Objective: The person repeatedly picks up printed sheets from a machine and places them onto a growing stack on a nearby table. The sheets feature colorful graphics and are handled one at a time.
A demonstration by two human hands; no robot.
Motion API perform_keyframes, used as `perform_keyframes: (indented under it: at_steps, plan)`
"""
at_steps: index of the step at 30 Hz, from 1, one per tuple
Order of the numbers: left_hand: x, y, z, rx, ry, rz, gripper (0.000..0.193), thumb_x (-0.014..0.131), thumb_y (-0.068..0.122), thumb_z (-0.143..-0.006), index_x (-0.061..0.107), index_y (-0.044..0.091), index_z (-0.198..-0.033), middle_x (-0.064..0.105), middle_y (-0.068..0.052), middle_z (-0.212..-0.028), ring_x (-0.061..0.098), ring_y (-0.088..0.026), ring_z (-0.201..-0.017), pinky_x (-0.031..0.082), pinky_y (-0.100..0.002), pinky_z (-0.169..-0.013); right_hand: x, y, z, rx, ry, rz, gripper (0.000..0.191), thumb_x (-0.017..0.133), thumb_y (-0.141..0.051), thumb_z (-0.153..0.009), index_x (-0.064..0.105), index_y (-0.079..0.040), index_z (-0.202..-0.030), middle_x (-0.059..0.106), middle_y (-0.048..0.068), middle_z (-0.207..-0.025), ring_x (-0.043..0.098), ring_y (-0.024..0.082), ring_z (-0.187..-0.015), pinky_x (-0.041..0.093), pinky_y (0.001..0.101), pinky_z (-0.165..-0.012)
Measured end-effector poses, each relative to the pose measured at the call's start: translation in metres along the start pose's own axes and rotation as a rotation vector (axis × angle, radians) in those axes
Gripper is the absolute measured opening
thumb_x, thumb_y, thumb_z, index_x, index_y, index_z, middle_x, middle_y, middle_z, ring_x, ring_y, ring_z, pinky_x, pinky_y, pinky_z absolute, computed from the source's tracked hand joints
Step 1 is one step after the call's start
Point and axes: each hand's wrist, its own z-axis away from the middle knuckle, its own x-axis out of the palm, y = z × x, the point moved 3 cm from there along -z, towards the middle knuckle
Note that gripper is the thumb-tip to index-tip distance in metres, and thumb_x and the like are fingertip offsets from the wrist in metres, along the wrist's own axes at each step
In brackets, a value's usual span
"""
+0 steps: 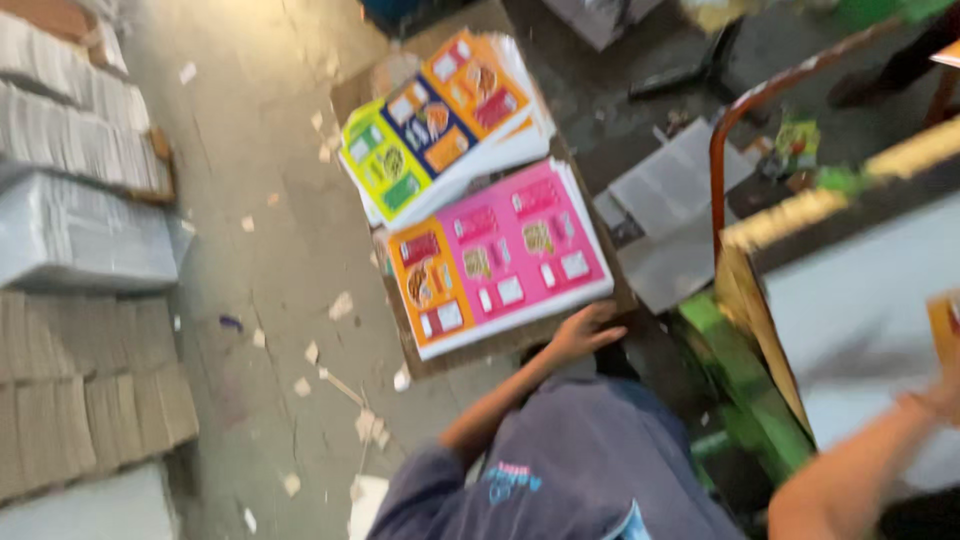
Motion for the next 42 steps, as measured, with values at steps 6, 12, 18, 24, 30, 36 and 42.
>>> perform_keyframes:
  at_steps: [6,12,18,24,30,36,42]
  plan:
    - [0.062,0.03,-0.082,-0.287,-0.293,0.584,0.063,0.076,0.028,-0.096,0.055,0.002,-0.149,0.07,-0.019,-0.108,0.063,-0.023,-0.092,0.053,-0.039,-0.08,0.112,0.067,0.103,0.751,-0.666,-0.678,0.093,0.029,-0.082,-0.096,0.049,-0.007,-0.148,0.076,0.011,-0.118,0.069,0.027,-0.096,0.033,0.0327,-0.063]
    - [-0.071,-0.024,-0.049,-0.093,0.47,0.475,0.017,0.064,0.005,-0.099,0.052,0.008,-0.11,0.06,-0.003,-0.093,0.065,-0.012,-0.075,0.057,-0.029,-0.06,0.107,0.038,0.225,1.158,-0.103,-0.802,0.063,0.07,-0.055,-0.103,0.046,-0.011,-0.141,0.065,0.004,-0.112,0.065,0.019,-0.102,0.058,0.0372,-0.079]
    - [-0.233,-0.068,0.084,-0.241,0.736,0.125,0.042,0.062,0.01,-0.106,0.05,0.003,-0.146,0.061,-0.005,-0.085,0.057,-0.008,-0.066,0.05,-0.024,-0.055,0.197,-0.027,0.203,0.912,-0.305,-0.995,0.035,0.075,-0.025,-0.1,0.062,-0.012,-0.129,0.067,-0.001,-0.11,0.064,0.011,-0.09,0.054,0.0289,-0.076]
    - [-0.281,-0.078,0.097,-0.175,0.977,-0.184,0.057,0.06,0.005,-0.098,0.041,0.001,-0.151,0.07,-0.018,-0.121,0.072,-0.027,-0.102,0.058,-0.039,-0.086,0.286,-0.079,0.189,0.738,-0.552,-0.665,0.028,0.079,-0.019,-0.092,0.065,-0.006,-0.112,0.071,0.003,-0.097,0.067,0.017,-0.081,0.055,0.0301,-0.071]
    - [-0.3,-0.095,0.08,-0.425,1.055,-0.573,0.065,0.073,0.02,-0.089,0.047,0.004,-0.146,0.058,-0.027,-0.14,0.055,-0.043,-0.13,0.045,-0.052,-0.109,0.305,-0.104,0.188,0.277,-0.505,0.017,0.055,0.089,-0.036,-0.081,0.061,-0.004,-0.117,0.072,0.013,-0.097,0.07,0.033,-0.087,0.054,0.0431,-0.076]
    - [-0.285,-0.12,0.104,-0.696,1.092,-0.587,0.086,0.079,0.044,-0.085,0.039,0.005,-0.15,0.04,-0.03,-0.152,0.039,-0.048,-0.139,0.035,-0.058,-0.111,0.303,-0.097,0.185,-0.049,-0.475,0.212,0.072,0.089,-0.044,-0.078,0.055,-0.004,-0.127,0.061,0.018,-0.112,0.06,0.036,-0.103,0.051,0.0455,-0.086]
    - [-0.246,-0.14,0.138,-0.627,1.041,-0.4,0.092,0.074,0.051,-0.09,0.032,-0.001,-0.154,0.039,-0.031,-0.153,0.039,-0.047,-0.141,0.037,-0.055,-0.112,0.303,-0.085,0.182,-0.115,-0.479,0.151,0.031,0.074,-0.033,-0.096,0.068,-0.007,-0.112,0.065,0.013,-0.107,0.063,0.033,-0.099,0.051,0.0437,-0.085]
